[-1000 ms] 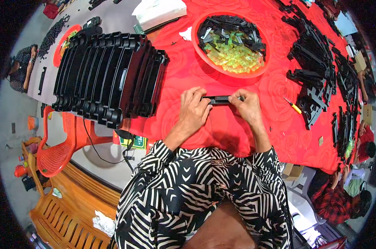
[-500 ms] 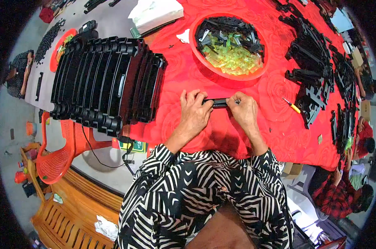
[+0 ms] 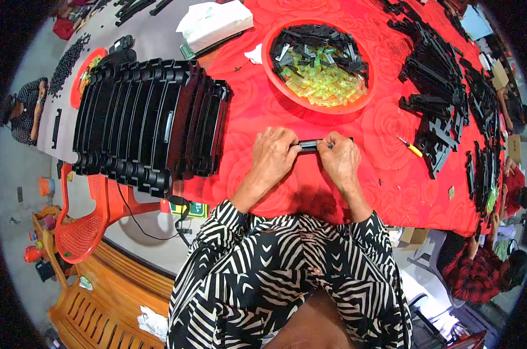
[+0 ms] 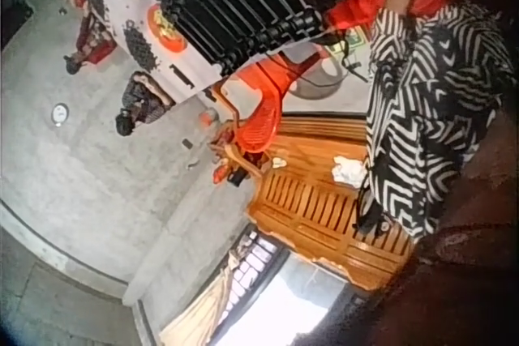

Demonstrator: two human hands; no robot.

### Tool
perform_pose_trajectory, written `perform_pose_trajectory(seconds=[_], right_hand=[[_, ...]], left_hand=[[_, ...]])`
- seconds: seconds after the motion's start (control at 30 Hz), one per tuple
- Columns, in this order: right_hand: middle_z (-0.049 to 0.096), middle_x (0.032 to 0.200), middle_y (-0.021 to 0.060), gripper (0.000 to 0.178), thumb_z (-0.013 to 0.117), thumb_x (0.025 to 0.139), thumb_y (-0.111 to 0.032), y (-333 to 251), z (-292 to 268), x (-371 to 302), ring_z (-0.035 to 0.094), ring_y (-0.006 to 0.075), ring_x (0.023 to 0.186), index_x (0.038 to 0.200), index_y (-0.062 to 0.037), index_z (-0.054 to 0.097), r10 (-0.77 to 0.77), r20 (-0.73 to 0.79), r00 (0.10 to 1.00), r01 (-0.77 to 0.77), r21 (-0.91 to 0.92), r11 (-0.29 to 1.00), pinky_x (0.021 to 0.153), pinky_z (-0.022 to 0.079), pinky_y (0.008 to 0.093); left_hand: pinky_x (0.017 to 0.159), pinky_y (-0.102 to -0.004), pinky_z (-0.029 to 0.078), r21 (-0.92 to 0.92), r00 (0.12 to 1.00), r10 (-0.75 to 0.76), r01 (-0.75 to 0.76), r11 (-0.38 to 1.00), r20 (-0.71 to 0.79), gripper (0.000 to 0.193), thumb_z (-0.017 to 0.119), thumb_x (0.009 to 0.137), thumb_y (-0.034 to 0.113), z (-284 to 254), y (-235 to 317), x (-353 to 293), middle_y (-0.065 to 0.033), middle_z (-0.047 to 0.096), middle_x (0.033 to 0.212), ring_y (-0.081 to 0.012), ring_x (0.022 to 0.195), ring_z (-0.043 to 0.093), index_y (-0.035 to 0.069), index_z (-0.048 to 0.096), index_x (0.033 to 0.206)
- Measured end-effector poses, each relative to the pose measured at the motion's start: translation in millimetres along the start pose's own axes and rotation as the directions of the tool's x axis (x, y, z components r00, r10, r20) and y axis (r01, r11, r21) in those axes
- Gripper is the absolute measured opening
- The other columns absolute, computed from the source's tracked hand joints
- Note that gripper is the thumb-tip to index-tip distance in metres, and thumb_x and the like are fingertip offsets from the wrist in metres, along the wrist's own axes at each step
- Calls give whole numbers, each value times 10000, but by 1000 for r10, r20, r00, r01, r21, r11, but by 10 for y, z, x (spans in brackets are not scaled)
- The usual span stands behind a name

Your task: The person assembles small plastic components and metal parts by hand, applying lubricant or glue to the parts as needed with a dispenser, and using a screwdriver to secure them.

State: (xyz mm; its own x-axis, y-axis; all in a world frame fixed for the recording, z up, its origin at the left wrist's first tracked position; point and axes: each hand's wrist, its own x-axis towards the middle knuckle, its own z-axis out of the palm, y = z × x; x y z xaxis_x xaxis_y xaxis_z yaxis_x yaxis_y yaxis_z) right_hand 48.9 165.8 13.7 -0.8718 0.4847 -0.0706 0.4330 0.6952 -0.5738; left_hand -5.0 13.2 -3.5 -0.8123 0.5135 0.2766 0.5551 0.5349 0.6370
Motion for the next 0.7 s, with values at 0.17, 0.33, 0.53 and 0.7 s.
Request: perform_pose_trajectory(seconds=[0.17,0.33,0.53,0.7], right_hand=[[594,659,214,203,594,737,-232,24,30,25,593,397,663,713,-30,600,-21,-34,999,20,-33,999,588,449,493],[605,677,205,193,589,739,-226,-27,-9,-16,601,391,675,712,-36,606,20,-29,999,-21,-40,999,595,461,483],[605,685,205,200,579,774,-222,38,-78,12,610,369,665,754,-29,628,-36,61,997,38,-32,999,595,470,451],[610,693,182,185,564,800,-196,203,-198,-72,618,325,649,820,-32,644,-61,3,998,59,248,967,581,477,400]], left_hand=[[615,-409,421,-17,982,-89,93,996,164,167,679,675,159,75,42,235,-92,566,705,-295,715,557,54,564,736],[629,-410,438,-31,960,-134,146,989,246,184,687,661,159,138,0,329,-104,592,727,-303,738,577,45,572,748],[620,-409,439,-56,925,-166,196,979,342,172,690,656,162,144,-39,358,-107,605,710,-293,715,589,43,577,709],[575,-442,421,-99,935,-124,166,981,333,191,704,635,158,157,-16,388,-126,572,651,-325,709,575,37,557,650]])
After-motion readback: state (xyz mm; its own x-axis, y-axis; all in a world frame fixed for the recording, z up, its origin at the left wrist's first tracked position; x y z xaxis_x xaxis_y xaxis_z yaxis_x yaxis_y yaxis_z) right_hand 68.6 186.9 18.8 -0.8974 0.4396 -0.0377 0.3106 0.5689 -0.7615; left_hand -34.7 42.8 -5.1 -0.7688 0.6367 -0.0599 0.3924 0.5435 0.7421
